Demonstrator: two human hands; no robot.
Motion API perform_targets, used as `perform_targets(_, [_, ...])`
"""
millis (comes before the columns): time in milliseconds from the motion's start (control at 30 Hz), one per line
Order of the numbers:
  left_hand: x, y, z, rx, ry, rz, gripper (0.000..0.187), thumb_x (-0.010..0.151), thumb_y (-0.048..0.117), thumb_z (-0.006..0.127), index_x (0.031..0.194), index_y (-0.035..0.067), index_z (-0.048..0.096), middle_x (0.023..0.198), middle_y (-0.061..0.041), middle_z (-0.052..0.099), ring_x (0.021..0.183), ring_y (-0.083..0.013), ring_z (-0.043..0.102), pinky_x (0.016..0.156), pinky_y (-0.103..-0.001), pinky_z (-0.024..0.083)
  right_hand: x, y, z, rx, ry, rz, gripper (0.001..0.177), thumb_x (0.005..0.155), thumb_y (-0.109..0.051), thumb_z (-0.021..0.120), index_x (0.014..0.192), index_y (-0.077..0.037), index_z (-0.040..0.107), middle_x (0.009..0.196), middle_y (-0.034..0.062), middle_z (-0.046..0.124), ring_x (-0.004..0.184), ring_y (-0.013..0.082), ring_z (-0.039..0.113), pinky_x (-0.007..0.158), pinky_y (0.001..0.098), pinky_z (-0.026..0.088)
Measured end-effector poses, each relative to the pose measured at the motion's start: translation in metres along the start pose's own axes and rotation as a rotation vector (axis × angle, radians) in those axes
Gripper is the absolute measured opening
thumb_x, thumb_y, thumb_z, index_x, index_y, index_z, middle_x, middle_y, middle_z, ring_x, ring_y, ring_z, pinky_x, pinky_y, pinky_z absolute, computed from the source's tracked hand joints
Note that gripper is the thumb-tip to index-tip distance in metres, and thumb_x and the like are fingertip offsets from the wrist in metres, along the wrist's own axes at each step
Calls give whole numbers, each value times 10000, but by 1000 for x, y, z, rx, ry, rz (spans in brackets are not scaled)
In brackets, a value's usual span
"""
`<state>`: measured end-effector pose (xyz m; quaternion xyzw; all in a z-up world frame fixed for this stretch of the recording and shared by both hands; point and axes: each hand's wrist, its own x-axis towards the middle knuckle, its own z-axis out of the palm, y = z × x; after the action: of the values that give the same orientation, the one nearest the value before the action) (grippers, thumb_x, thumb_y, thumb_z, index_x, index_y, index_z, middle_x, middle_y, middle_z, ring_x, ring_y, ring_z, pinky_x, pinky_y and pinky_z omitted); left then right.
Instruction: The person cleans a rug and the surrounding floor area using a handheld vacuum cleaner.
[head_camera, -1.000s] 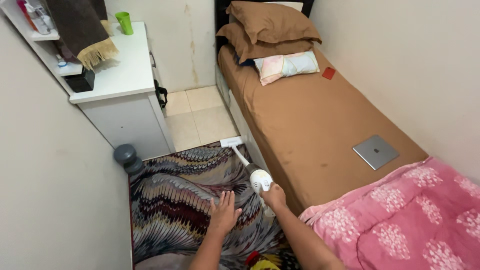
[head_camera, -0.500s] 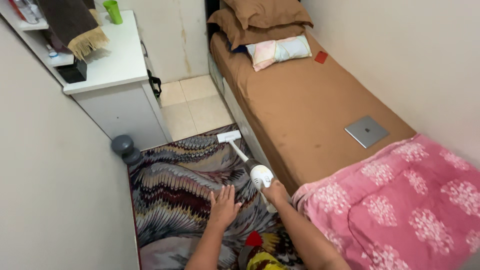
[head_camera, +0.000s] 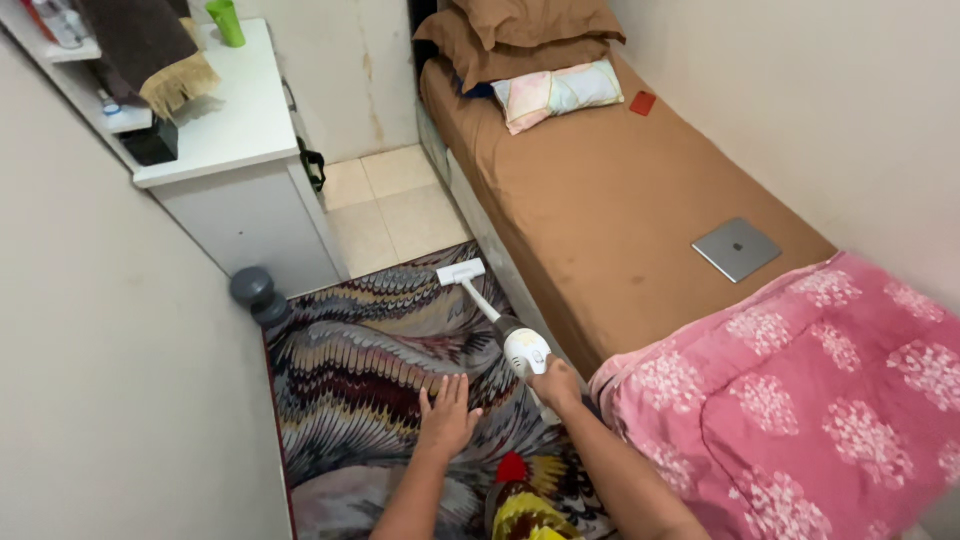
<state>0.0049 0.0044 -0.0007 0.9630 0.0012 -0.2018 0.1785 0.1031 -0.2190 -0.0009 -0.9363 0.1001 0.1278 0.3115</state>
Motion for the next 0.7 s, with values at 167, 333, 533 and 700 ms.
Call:
perform_targets(167, [45, -4, -17, -3, 17, -2, 754, 1068, 503, 418, 1648, 133, 111, 1724, -50, 142, 1597, -250, 72, 1267, -588, 18, 54, -20, 5, -54, 46, 17, 545, 813, -464, 750, 1187, -70, 698, 1186, 220, 718, 1128, 367, 696, 969, 441, 540])
perform_targets(333, [100, -15, -44, -28, 42, -39, 763, 1061, 508, 427, 1646, 134, 109, 1726, -48, 141, 1598, -252, 78, 1262, -597, 31, 115, -55, 11, -99, 19, 47, 555, 849, -484, 714, 1240, -92, 682, 1234, 203, 706, 1171, 370, 679, 1000, 446, 533])
perform_targets(533, [153, -17, -95, -101, 23, -86, 848, 1043, 547, 464, 1648, 100, 73, 1731, -67, 118, 1604, -265, 52, 1258, -602, 11, 186, -100, 11, -113, -13, 90, 566, 852, -474, 711, 1280, -105, 659, 1275, 193, 683, 1204, 373, 659, 1018, 456, 525])
perform_targets(700, [189, -22, -110, -131, 55, -124, 870, 1028, 551, 488, 1641, 96, 70, 1726, -61, 117, 1601, -270, 36, 1260, -603, -11, 230, -113, 3, -151, -30, 28, 556, 829, -422, 723, 1266, -82, 672, 1245, 212, 711, 1168, 372, 693, 1002, 452, 549])
